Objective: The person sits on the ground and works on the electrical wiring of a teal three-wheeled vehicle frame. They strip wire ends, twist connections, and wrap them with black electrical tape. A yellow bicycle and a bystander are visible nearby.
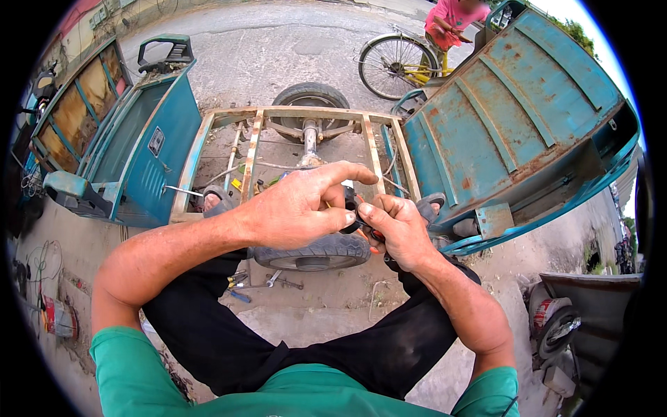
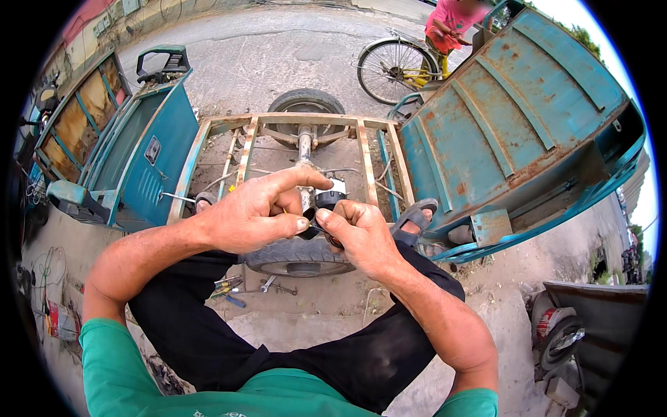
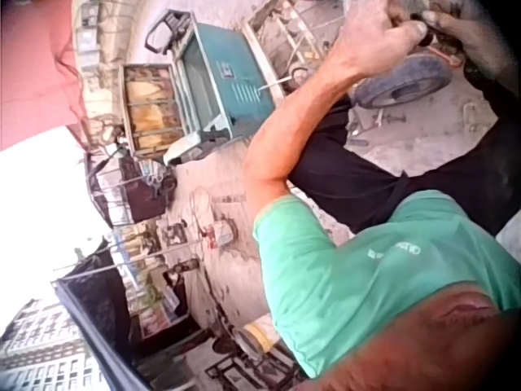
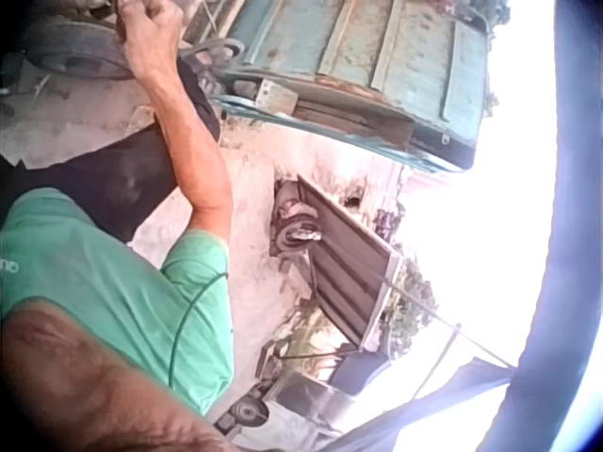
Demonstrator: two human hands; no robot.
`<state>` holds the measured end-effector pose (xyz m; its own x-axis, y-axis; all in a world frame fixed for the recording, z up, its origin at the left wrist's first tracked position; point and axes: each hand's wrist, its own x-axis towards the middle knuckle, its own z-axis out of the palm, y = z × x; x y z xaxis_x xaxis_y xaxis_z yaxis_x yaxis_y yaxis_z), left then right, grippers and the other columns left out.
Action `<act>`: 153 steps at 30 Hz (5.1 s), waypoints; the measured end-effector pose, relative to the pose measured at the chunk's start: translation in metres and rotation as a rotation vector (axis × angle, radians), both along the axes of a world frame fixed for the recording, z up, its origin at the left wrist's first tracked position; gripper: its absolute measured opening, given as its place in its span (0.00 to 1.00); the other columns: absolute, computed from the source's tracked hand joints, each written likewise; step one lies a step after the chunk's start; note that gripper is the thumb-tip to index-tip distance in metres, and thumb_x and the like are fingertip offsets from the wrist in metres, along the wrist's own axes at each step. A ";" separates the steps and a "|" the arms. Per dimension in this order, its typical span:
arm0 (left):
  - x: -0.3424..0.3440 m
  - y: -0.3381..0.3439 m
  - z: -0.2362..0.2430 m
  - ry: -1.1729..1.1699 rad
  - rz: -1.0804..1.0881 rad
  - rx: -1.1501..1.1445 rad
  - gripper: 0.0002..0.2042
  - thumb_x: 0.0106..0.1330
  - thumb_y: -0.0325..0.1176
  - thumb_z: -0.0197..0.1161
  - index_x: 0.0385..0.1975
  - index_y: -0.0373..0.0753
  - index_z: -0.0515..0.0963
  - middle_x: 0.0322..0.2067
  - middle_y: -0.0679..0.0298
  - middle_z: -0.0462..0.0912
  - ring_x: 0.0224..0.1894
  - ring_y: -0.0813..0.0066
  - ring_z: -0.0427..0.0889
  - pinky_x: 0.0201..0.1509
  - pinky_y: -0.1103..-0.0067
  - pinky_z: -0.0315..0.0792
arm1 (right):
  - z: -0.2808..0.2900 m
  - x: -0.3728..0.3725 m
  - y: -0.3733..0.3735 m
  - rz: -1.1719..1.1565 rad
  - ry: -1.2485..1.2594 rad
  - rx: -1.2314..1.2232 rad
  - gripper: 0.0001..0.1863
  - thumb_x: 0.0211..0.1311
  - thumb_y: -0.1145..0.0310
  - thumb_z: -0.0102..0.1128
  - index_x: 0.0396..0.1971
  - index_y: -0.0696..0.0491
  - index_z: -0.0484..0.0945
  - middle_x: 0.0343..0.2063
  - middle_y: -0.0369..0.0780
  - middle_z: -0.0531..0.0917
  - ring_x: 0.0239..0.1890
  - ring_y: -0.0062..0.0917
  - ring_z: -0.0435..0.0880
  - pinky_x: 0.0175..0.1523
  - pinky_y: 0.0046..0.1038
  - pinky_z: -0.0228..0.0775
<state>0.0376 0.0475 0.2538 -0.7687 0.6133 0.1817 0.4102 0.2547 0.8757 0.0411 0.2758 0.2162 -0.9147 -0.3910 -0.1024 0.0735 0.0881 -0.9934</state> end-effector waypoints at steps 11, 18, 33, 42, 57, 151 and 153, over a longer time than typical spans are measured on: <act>-0.006 0.004 -0.017 1.117 -0.076 -0.243 0.16 0.55 0.28 0.67 0.45 0.46 0.80 0.22 0.66 0.69 0.17 0.68 0.73 0.19 0.72 0.66 | -0.013 -0.008 0.010 0.152 -0.338 -0.086 0.16 0.71 0.58 0.58 0.25 0.51 0.74 0.15 0.31 0.69 0.14 0.15 0.65 0.19 0.20 0.51; -0.007 0.019 -0.036 0.785 -0.001 0.100 0.11 0.64 0.32 0.67 0.45 0.46 0.79 0.24 0.68 0.73 0.18 0.76 0.73 0.22 0.81 0.66 | -0.005 -0.002 0.008 0.103 -0.266 -0.155 0.18 0.72 0.57 0.57 0.24 0.51 0.71 0.15 0.33 0.71 0.13 0.15 0.64 0.19 0.21 0.51; -0.009 0.022 0.003 -0.414 0.262 0.052 0.09 0.70 0.31 0.54 0.45 0.36 0.76 0.18 0.70 0.73 0.15 0.88 0.67 0.17 0.84 0.61 | 0.001 0.001 0.004 -0.046 0.615 0.185 0.19 0.67 0.59 0.63 0.23 0.58 0.72 0.16 0.34 0.74 0.21 0.15 0.68 0.25 0.26 0.61; 0.000 0.006 0.009 -0.070 0.055 -0.006 0.16 0.65 0.27 0.60 0.52 0.34 0.76 0.24 0.69 0.77 0.22 0.85 0.72 0.25 0.81 0.66 | 0.000 -0.003 0.003 -0.046 0.137 0.140 0.22 0.68 0.58 0.61 0.17 0.54 0.71 0.14 0.31 0.72 0.19 0.12 0.66 0.22 0.23 0.57; 0.003 0.007 -0.006 0.714 -0.062 -0.226 0.17 0.55 0.20 0.63 0.45 0.43 0.82 0.30 0.61 0.75 0.32 0.60 0.80 0.30 0.69 0.74 | -0.002 -0.004 0.009 0.120 -0.310 -0.073 0.17 0.75 0.58 0.52 0.25 0.50 0.72 0.16 0.30 0.69 0.16 0.14 0.63 0.21 0.21 0.50; 0.001 -0.005 -0.009 0.702 -0.075 -0.135 0.15 0.53 0.23 0.66 0.42 0.42 0.79 0.30 0.61 0.72 0.30 0.58 0.78 0.32 0.67 0.73 | -0.010 0.000 -0.002 0.097 -0.086 0.039 0.19 0.74 0.59 0.54 0.21 0.52 0.73 0.16 0.29 0.71 0.20 0.11 0.65 0.24 0.20 0.54; 0.002 0.000 -0.010 0.784 -0.033 -0.184 0.14 0.52 0.24 0.66 0.40 0.42 0.79 0.29 0.62 0.73 0.29 0.59 0.78 0.30 0.67 0.72 | -0.007 0.003 -0.005 0.080 -0.148 0.056 0.18 0.74 0.60 0.54 0.23 0.52 0.74 0.16 0.29 0.71 0.19 0.11 0.65 0.23 0.20 0.53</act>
<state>0.0401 0.0471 0.2433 -0.4398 0.7063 0.5547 0.8981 0.3434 0.2748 0.0443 0.2712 0.2093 -0.8543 -0.4516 -0.2574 0.2094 0.1543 -0.9656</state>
